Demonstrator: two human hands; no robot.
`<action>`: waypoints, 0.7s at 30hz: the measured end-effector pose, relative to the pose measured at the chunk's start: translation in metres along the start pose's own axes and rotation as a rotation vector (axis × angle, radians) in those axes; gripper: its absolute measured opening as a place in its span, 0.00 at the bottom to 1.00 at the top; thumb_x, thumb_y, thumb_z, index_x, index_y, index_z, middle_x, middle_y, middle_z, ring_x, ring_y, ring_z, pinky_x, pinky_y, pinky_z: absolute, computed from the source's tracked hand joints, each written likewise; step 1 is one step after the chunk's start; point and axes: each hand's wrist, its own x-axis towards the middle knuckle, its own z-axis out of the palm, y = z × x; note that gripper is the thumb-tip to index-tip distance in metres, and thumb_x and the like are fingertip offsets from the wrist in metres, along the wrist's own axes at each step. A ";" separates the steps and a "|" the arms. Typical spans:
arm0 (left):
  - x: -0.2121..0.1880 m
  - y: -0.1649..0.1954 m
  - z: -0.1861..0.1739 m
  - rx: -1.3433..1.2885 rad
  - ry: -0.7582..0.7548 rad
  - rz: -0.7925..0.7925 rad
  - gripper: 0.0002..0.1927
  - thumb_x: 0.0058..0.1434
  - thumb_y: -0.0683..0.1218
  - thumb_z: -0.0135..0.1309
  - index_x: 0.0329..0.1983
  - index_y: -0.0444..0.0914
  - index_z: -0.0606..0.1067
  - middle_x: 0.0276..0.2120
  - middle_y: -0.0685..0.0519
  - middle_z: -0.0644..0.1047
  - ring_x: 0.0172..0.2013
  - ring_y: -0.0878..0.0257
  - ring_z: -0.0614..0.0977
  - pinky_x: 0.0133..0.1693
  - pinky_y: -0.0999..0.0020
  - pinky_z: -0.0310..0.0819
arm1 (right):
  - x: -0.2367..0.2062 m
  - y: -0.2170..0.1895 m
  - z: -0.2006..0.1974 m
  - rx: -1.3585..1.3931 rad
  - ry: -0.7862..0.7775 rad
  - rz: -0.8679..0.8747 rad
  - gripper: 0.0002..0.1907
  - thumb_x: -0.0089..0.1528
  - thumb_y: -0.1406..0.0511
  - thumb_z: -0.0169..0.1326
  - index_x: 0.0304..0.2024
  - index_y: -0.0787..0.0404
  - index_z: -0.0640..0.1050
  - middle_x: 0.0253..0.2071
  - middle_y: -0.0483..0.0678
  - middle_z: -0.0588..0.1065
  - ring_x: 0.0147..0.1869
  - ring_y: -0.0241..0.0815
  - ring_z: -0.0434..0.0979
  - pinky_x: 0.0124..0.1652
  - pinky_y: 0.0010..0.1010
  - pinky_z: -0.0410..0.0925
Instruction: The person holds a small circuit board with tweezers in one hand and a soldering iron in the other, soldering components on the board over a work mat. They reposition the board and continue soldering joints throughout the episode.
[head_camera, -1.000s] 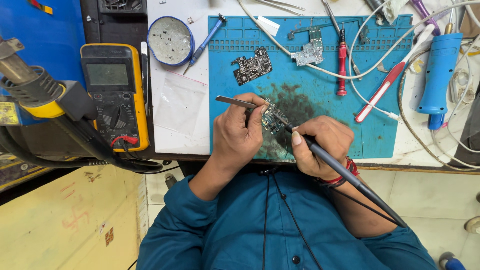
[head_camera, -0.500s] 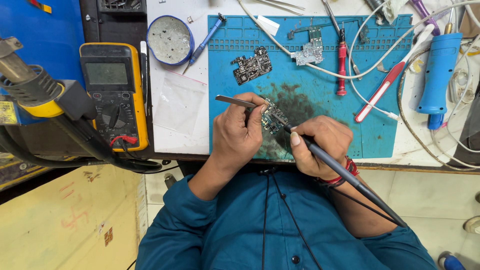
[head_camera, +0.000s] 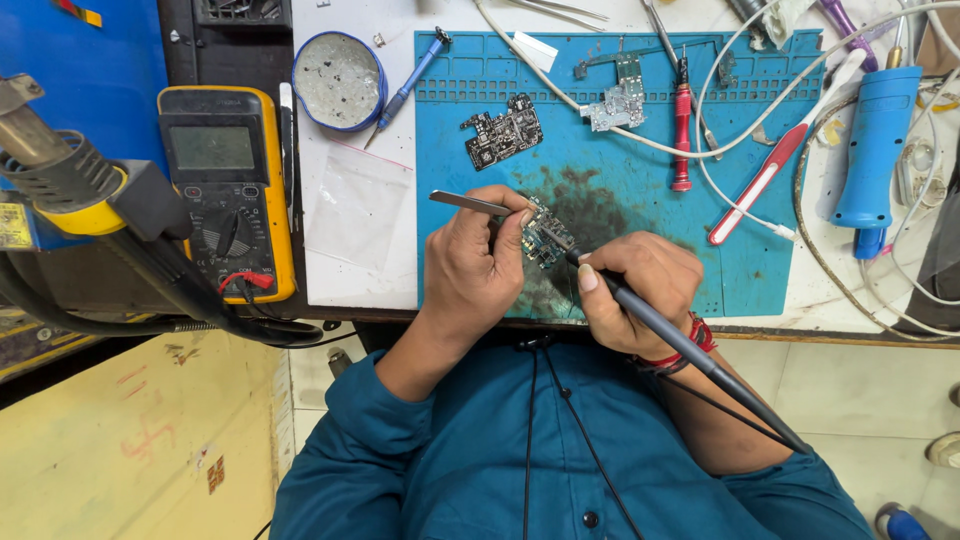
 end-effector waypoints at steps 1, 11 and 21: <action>0.000 0.000 0.000 0.000 0.003 0.007 0.04 0.71 0.38 0.55 0.47 0.37 0.73 0.33 0.52 0.81 0.25 0.65 0.81 0.28 0.70 0.73 | 0.000 0.000 0.000 0.004 -0.001 0.000 0.05 0.62 0.70 0.57 0.34 0.64 0.74 0.28 0.50 0.76 0.28 0.46 0.75 0.31 0.35 0.66; 0.000 0.000 0.000 -0.003 0.001 -0.004 0.04 0.71 0.38 0.55 0.46 0.37 0.73 0.33 0.52 0.81 0.24 0.65 0.81 0.28 0.70 0.73 | 0.000 0.000 0.000 0.011 0.009 -0.002 0.04 0.62 0.70 0.58 0.34 0.64 0.75 0.28 0.51 0.76 0.27 0.46 0.75 0.30 0.34 0.66; 0.000 0.001 0.000 0.002 -0.005 -0.022 0.04 0.71 0.38 0.55 0.46 0.37 0.73 0.32 0.52 0.81 0.24 0.65 0.81 0.27 0.70 0.72 | -0.001 0.000 0.000 0.004 0.002 -0.005 0.04 0.62 0.70 0.58 0.34 0.64 0.75 0.28 0.51 0.75 0.27 0.46 0.75 0.30 0.35 0.66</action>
